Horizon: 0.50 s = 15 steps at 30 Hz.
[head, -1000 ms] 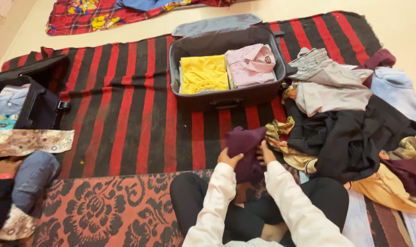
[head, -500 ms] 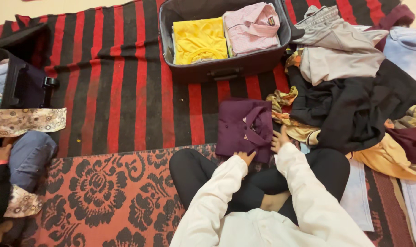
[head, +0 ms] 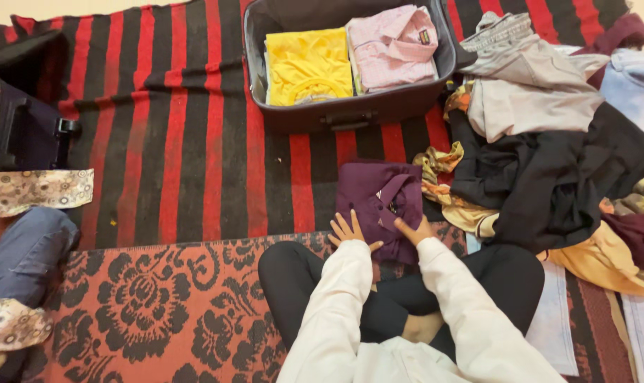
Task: The person folds a purple long-sleeved shirt by buttoning it, smoothing the fabric, and folding the sleeves and body into a compact rectangle. The folded shirt is then placed into an open suitcase containing other folded clothes.
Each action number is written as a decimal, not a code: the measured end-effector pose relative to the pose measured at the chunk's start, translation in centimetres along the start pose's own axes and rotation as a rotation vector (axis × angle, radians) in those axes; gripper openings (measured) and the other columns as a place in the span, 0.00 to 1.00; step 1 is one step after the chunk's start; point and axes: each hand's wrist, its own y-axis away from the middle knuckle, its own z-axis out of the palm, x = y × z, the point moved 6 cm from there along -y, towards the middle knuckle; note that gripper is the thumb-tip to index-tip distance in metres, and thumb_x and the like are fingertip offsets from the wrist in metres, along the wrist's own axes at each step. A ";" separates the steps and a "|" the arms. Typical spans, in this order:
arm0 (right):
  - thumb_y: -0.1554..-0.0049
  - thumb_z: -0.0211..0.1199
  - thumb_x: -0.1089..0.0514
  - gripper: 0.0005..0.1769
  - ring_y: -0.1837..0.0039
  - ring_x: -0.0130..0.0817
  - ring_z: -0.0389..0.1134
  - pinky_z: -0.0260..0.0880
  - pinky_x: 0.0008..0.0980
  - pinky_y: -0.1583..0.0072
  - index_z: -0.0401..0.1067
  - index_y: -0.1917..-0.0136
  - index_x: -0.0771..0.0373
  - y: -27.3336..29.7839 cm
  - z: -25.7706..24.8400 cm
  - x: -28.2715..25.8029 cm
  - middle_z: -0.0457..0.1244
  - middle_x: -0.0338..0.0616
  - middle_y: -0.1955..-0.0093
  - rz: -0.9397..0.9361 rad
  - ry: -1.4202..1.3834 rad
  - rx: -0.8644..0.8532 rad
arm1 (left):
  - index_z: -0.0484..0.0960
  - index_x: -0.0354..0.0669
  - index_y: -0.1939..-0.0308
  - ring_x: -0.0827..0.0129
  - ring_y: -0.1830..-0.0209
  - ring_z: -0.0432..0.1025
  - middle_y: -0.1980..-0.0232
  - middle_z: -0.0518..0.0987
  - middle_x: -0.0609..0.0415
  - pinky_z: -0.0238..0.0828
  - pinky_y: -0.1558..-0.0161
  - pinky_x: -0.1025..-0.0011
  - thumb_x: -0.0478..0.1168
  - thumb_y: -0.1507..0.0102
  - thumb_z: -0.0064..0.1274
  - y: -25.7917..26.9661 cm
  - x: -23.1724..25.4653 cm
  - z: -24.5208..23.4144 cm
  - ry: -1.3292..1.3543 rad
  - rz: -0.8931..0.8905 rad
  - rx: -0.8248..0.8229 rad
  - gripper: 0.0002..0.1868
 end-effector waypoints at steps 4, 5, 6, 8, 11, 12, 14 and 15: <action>0.61 0.78 0.32 0.61 0.32 0.54 0.67 0.65 0.41 0.32 0.58 0.28 0.69 0.5 0.1 -0.6 0.63 0.61 0.33 -0.003 0.144 0.136 | 0.26 0.64 0.18 0.40 0.16 0.25 0.15 0.25 0.39 0.38 0.26 0.33 0.75 0.57 0.69 -0.2 -0.2 0.0 -0.002 -0.017 -0.047 0.81; 0.62 0.79 0.33 0.62 0.31 0.56 0.65 0.64 0.43 0.32 0.56 0.28 0.70 0.5 0.2 -1.0 0.62 0.63 0.32 0.016 0.205 0.157 | 0.25 0.65 0.18 0.40 0.16 0.24 0.16 0.24 0.39 0.37 0.26 0.33 0.75 0.57 0.69 -0.3 -0.1 -0.2 -0.013 -0.033 -0.068 0.81; 0.62 0.80 0.34 0.63 0.30 0.58 0.63 0.63 0.44 0.31 0.55 0.27 0.71 0.6 0.4 -1.7 0.60 0.66 0.31 0.035 0.267 0.179 | 0.25 0.65 0.18 0.40 0.16 0.24 0.16 0.23 0.39 0.36 0.26 0.34 0.75 0.56 0.69 -0.3 0.1 -0.3 -0.023 -0.050 -0.090 0.81; 0.61 0.81 0.35 0.64 0.29 0.61 0.60 0.62 0.46 0.31 0.53 0.26 0.71 1.0 0.4 -3.8 0.56 0.69 0.29 0.069 0.345 0.194 | 0.24 0.65 0.18 0.40 0.16 0.23 0.16 0.22 0.39 0.36 0.26 0.34 0.76 0.56 0.69 -0.3 0.2 -0.8 -0.037 -0.065 -0.102 0.81; 0.60 0.83 0.37 0.65 0.28 0.63 0.58 0.60 0.47 0.30 0.51 0.25 0.72 2.7 -0.3 -8.1 0.54 0.70 0.28 0.060 0.368 0.158 | 0.26 0.64 0.18 0.42 0.16 0.27 0.16 0.25 0.37 0.37 0.25 0.38 0.76 0.57 0.69 0.8 0.3 -1.7 0.031 -0.066 -0.076 0.80; 0.60 0.84 0.38 0.65 0.28 0.62 0.58 0.60 0.47 0.30 0.52 0.25 0.72 3.3 -0.9 -9.9 0.55 0.70 0.29 0.020 0.350 0.147 | 0.28 0.64 0.18 0.43 0.16 0.29 0.16 0.29 0.36 0.39 0.25 0.41 0.75 0.58 0.70 1.2 0.1 -2.0 0.098 -0.060 -0.061 0.80; 0.63 0.85 0.41 0.65 0.28 0.57 0.61 0.62 0.45 0.30 0.54 0.25 0.71 4.2 -1.9 -12.9 0.58 0.67 0.30 0.010 0.216 0.103 | 0.35 0.60 0.17 0.44 0.18 0.41 0.18 0.43 0.35 0.46 0.25 0.47 0.74 0.58 0.70 0.9 -0.6 -3.7 0.326 -0.070 0.061 0.78; 0.64 0.84 0.43 0.65 0.29 0.54 0.63 0.64 0.43 0.31 0.55 0.24 0.70 5.1 -2.4 -13.8 0.60 0.64 0.30 0.047 0.109 0.064 | 0.39 0.57 0.17 0.43 0.21 0.50 0.20 0.53 0.37 0.52 0.25 0.50 0.73 0.57 0.70 1.0 -1.2 -4.3 0.491 -0.091 0.153 0.76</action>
